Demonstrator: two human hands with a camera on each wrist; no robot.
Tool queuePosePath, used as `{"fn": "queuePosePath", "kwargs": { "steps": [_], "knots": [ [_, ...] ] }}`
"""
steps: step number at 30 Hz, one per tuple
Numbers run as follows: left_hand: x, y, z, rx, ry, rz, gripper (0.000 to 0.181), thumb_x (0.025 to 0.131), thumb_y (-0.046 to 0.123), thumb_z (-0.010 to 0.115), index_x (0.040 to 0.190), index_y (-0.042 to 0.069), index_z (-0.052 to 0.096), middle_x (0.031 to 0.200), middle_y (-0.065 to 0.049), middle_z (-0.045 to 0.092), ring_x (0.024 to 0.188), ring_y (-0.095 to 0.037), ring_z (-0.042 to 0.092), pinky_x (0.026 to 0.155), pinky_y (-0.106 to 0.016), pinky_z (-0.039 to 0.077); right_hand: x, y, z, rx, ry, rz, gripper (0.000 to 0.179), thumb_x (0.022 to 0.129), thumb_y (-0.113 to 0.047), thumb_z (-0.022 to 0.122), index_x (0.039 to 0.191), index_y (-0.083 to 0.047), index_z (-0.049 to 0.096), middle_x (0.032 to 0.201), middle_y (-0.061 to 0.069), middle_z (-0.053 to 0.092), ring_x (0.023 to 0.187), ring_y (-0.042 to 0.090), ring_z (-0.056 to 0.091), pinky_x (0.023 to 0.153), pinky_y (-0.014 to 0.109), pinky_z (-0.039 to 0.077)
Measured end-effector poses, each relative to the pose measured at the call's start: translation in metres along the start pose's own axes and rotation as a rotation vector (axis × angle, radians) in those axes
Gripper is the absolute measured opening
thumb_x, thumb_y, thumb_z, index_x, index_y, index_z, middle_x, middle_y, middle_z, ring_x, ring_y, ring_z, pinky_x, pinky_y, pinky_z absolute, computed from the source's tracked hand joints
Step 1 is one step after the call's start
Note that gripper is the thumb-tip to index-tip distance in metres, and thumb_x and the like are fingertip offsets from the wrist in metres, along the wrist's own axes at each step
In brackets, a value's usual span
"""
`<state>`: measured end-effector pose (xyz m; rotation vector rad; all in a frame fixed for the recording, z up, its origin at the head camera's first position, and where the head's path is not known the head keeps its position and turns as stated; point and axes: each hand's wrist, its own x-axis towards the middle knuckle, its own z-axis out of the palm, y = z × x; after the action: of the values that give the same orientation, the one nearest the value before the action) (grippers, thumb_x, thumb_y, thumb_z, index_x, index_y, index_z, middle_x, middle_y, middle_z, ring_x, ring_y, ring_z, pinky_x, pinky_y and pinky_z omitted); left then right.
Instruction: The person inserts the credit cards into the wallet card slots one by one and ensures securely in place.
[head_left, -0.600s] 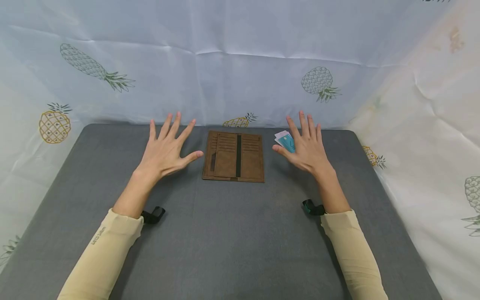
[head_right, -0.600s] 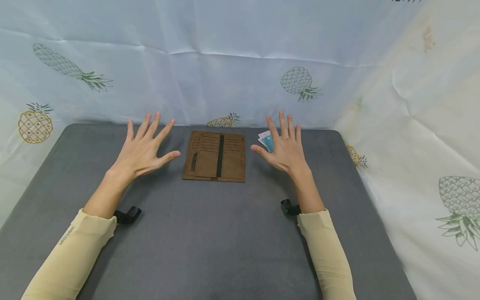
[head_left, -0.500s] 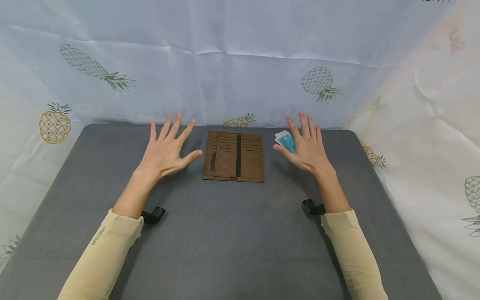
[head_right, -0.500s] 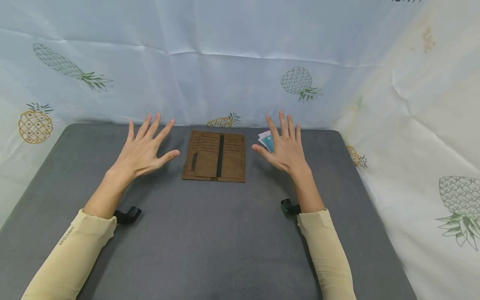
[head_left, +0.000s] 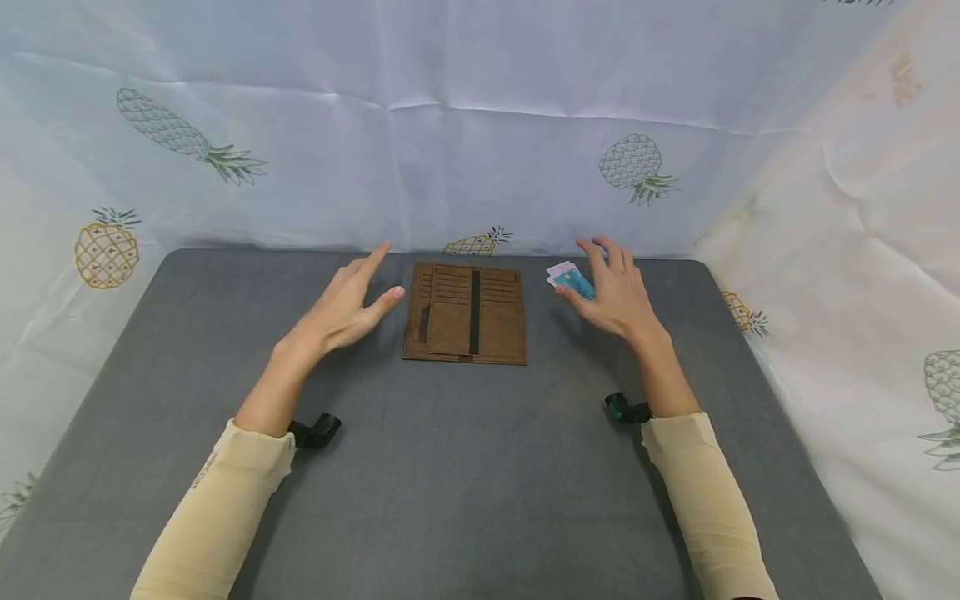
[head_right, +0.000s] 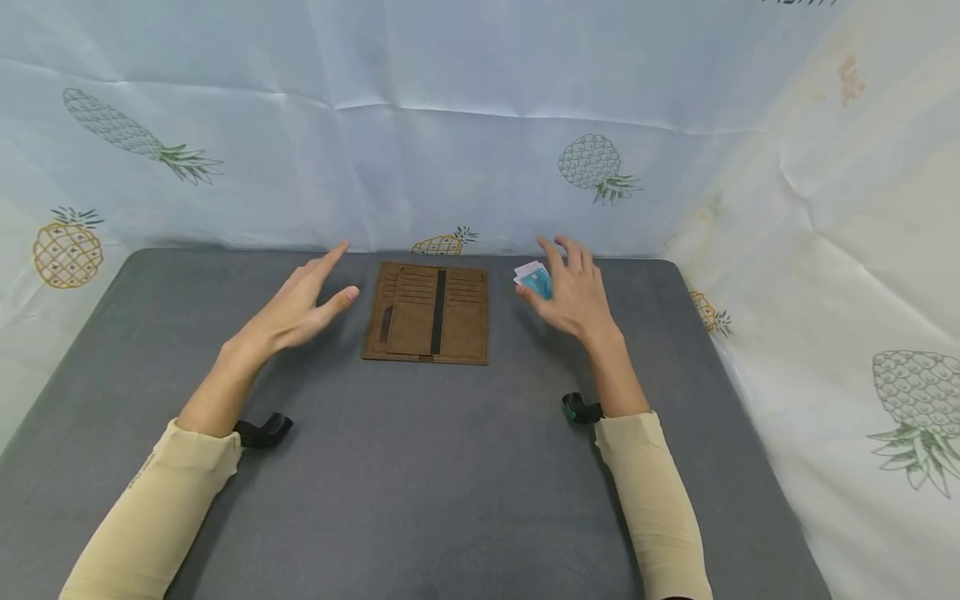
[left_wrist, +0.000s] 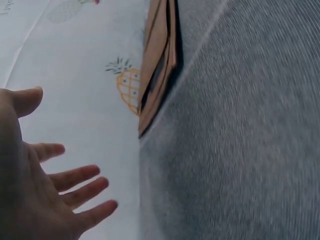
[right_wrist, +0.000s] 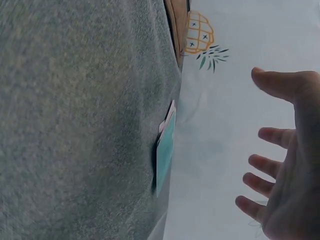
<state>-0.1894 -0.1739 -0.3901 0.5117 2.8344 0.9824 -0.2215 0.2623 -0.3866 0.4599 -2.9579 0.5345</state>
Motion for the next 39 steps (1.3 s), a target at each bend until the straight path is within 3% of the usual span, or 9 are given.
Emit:
{"fn": "queuePosePath", "kwargs": {
  "steps": [9, 19, 27, 35, 39],
  "knots": [
    [0.008, 0.004, 0.012, -0.182, -0.073, -0.115, 0.072, 0.114, 0.041, 0.054, 0.171, 0.006, 0.028, 0.165, -0.025, 0.048, 0.15, -0.045, 0.052, 0.121, -0.066, 0.045, 0.007, 0.015, 0.007, 0.05, -0.057, 0.029, 0.078, 0.106, -0.04, 0.066, 0.168, -0.004, 0.034, 0.169, 0.03, 0.032, 0.156, 0.052, 0.028, 0.125, 0.074, 0.03],
    [0.014, 0.006, 0.024, -0.455, -0.185, -0.198, 0.063, 0.115, 0.03, 0.052, 0.168, 0.003, 0.032, 0.165, -0.029, 0.047, 0.151, -0.046, 0.052, 0.124, -0.06, 0.047, 0.021, 0.027, 0.013, 0.079, -0.176, 0.126, 0.071, 0.11, -0.035, 0.062, 0.166, -0.001, 0.036, 0.168, 0.032, 0.032, 0.155, 0.053, 0.029, 0.125, 0.073, 0.032],
    [0.017, 0.007, 0.029, -0.539, -0.142, -0.264, 0.058, 0.113, 0.022, 0.053, 0.166, 0.005, 0.037, 0.165, -0.027, 0.049, 0.149, -0.043, 0.055, 0.124, -0.056, 0.048, 0.031, 0.035, 0.018, 0.075, -0.251, 0.149, 0.071, 0.109, -0.034, 0.063, 0.161, 0.01, 0.04, 0.164, 0.036, 0.035, 0.153, 0.055, 0.034, 0.126, 0.071, 0.033],
    [0.018, 0.004, 0.031, -0.734, -0.091, -0.294, 0.056, 0.112, 0.006, 0.046, 0.166, -0.001, 0.034, 0.16, -0.032, 0.047, 0.153, -0.044, 0.049, 0.129, -0.052, 0.044, 0.037, 0.039, 0.024, 0.075, -0.25, 0.138, 0.065, 0.107, -0.029, 0.067, 0.151, 0.016, 0.051, 0.146, 0.038, 0.055, 0.137, 0.051, 0.048, 0.119, 0.067, 0.042],
    [0.02, 0.004, 0.031, -0.783, -0.069, -0.314, 0.057, 0.111, 0.001, 0.045, 0.167, -0.001, 0.032, 0.163, -0.031, 0.046, 0.153, -0.043, 0.048, 0.128, -0.051, 0.045, 0.038, 0.042, 0.025, 0.097, -0.245, 0.143, 0.062, 0.107, -0.028, 0.067, 0.148, 0.016, 0.055, 0.144, 0.038, 0.059, 0.133, 0.05, 0.051, 0.116, 0.065, 0.045]
  ]
}}
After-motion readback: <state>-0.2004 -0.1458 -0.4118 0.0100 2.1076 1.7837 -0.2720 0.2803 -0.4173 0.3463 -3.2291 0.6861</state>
